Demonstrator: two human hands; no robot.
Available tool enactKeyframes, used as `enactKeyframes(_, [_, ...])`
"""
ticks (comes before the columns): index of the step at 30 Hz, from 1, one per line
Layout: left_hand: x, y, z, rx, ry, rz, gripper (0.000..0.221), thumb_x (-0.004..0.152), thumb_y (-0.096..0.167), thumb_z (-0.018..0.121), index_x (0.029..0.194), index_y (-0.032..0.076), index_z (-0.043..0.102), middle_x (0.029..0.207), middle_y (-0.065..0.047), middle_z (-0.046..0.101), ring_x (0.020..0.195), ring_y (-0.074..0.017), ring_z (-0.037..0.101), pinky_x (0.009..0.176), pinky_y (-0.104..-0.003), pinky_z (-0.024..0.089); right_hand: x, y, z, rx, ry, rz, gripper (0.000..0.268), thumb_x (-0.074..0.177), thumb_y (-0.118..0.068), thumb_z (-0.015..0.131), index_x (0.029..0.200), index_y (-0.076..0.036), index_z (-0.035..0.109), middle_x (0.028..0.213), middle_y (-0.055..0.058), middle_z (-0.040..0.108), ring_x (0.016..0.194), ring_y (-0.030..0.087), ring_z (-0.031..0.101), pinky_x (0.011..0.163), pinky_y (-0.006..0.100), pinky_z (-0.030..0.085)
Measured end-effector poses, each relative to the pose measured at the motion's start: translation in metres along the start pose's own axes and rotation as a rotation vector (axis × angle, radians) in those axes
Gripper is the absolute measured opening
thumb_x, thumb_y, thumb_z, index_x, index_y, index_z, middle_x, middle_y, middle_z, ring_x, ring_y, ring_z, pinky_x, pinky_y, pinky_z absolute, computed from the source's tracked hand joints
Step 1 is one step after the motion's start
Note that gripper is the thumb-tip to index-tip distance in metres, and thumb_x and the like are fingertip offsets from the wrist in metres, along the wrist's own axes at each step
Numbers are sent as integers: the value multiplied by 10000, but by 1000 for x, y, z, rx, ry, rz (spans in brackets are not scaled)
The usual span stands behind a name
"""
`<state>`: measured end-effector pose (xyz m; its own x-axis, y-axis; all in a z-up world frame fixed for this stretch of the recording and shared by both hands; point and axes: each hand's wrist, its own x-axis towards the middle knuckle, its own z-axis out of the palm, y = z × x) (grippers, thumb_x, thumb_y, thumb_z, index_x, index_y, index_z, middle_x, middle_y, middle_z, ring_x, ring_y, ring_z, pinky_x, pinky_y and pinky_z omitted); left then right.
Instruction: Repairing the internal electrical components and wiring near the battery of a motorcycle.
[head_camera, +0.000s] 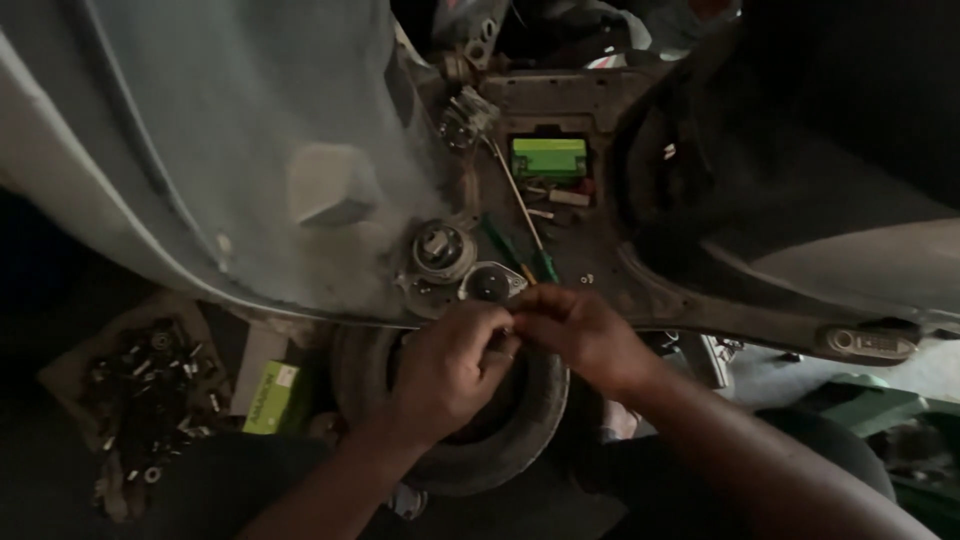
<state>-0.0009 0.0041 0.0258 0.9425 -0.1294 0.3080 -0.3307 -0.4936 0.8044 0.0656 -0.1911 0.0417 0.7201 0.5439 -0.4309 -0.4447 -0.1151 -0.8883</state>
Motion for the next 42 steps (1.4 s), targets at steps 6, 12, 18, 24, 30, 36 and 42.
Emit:
enactKeyframes(6, [-3,4,1,-37,34,95,232,914,130,777,1100,49,663,1055,-128,697,890,-297,725,716,-390,571,-5,5,-1,-113,23,-21,223,978,-120,644,1139,21,708,1002,115,747,890,167,707,821,338,583])
enactKeyframes(12, [-5,-6,11,-416,130,-305,238,973,231,722,1123,47,729,930,-75,663,722,-159,601,590,-311,476,-5,9,14,-55,44,-183,290,900,-97,712,1180,-30,674,1047,73,756,953,151,737,856,316,612])
enactKeyframes(18, [-10,-19,18,-947,137,-697,273,887,296,796,946,51,692,743,5,629,557,-75,518,507,-270,421,-17,4,27,-671,319,-488,411,786,-155,864,1147,-57,694,997,82,795,885,187,804,726,317,639])
enactKeyframes(24, [-2,-16,9,-1026,83,-696,274,882,308,791,958,62,694,706,5,584,547,-81,497,506,-286,428,-15,-1,21,-813,327,-736,258,816,-140,856,1032,-64,738,970,90,770,848,204,795,671,317,629])
enactKeyframes(30, [-6,-17,4,-1056,-61,-802,272,942,345,710,993,81,666,678,13,530,535,-89,477,504,-304,415,-19,-8,18,-781,279,-668,191,800,-119,858,962,-68,771,934,75,770,819,192,781,660,320,625])
enactKeyframes(36, [-17,-21,10,-741,-64,-388,341,1036,399,605,954,72,654,716,40,559,583,-44,473,527,-274,392,-25,-13,23,-681,184,-604,163,822,-98,826,974,-69,775,943,68,772,869,182,784,746,320,620])
enactKeyframes(42, [-20,-19,24,-671,38,-333,356,1064,383,545,892,83,626,638,44,517,538,-33,447,490,-265,362,-23,-9,26,-549,218,-460,189,825,-133,832,974,-48,752,945,76,780,860,176,791,737,314,632])
